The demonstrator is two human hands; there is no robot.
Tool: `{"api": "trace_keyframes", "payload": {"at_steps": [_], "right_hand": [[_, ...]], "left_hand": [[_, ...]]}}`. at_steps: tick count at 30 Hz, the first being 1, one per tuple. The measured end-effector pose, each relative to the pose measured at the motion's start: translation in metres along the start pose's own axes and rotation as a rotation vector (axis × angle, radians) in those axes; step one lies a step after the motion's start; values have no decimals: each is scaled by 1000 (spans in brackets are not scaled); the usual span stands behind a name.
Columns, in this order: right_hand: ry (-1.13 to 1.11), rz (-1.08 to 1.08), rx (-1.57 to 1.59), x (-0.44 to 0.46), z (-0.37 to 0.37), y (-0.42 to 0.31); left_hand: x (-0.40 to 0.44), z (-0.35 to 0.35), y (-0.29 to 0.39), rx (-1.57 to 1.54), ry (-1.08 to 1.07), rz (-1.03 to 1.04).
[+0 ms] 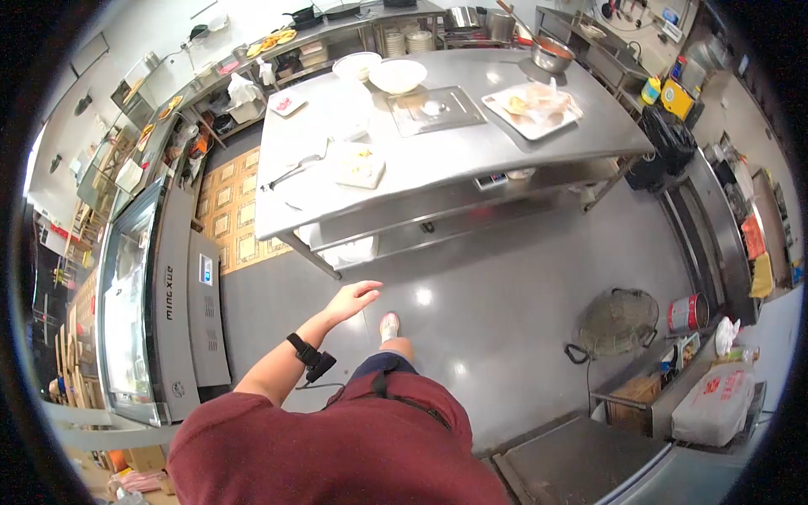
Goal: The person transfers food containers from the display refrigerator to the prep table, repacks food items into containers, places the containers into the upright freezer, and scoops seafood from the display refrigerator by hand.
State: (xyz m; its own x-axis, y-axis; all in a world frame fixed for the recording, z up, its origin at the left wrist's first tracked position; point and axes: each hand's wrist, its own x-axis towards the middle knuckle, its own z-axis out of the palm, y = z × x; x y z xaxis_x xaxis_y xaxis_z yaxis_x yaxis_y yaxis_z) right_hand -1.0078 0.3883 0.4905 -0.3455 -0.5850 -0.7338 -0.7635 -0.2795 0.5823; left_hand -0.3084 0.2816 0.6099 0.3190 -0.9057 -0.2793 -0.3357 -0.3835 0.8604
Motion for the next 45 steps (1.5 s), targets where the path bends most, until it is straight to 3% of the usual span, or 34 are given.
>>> {"api": "trace_keyframes", "payload": {"at_steps": [2,5,6,8,9,10,11,13,18,20,22,24,29,32,35,38,40,41,45], "right_hand": [[-120,-122,523,37,-42,-20],[-212,-371,821,97,-86,-57],[-141,-437,791,110,-120,-80],[61,-547,693,98,-257,-148],[268,-660,649,85,-321,-183],[484,-853,686,78,-379,-215],[430,-858,722,35,-456,-242],[713,-1114,845,-11,-550,-291],[491,-1419,1069,-73,-689,-390],[226,-1344,1137,-85,-725,-421],[96,-1370,921,-108,-758,-437],[-45,-1427,789,-133,-780,-458],[-141,-1539,677,-175,-780,-517],[-514,-1256,810,-197,-764,-556],[-395,-1245,676,-229,-748,-598],[-270,-1349,614,-270,-729,-650],[-255,-1316,724,-308,-712,-695],[-259,-1235,697,-335,-707,-718],[-505,-1285,647,-449,-690,-804]], "left_hand": [[19,-39,-19,-8,59,-26],[40,-97,-51,152,68,-138],[46,-117,-64,219,17,-168],[53,-146,-92,367,-4,-204],[53,-157,-103,446,-22,-222],[52,-167,-111,383,3,-255],[50,-175,-117,324,22,-285],[47,-188,-125,248,42,-333],[26,-200,-145,94,160,-476],[3,-198,-136,-33,316,-512],[-21,-202,-144,-115,449,-552],[-50,-198,-170,-179,540,-594],[-112,-213,-201,5,403,-950],[-141,-209,-201,-529,898,-781],[-187,-205,-256,-695,832,-934],[-231,-229,-326,-549,551,-1158],[-261,-259,-380,-211,485,-1016],[-270,-289,-379,-200,559,-996],[-287,-431,-360,-354,916,-829]]}}
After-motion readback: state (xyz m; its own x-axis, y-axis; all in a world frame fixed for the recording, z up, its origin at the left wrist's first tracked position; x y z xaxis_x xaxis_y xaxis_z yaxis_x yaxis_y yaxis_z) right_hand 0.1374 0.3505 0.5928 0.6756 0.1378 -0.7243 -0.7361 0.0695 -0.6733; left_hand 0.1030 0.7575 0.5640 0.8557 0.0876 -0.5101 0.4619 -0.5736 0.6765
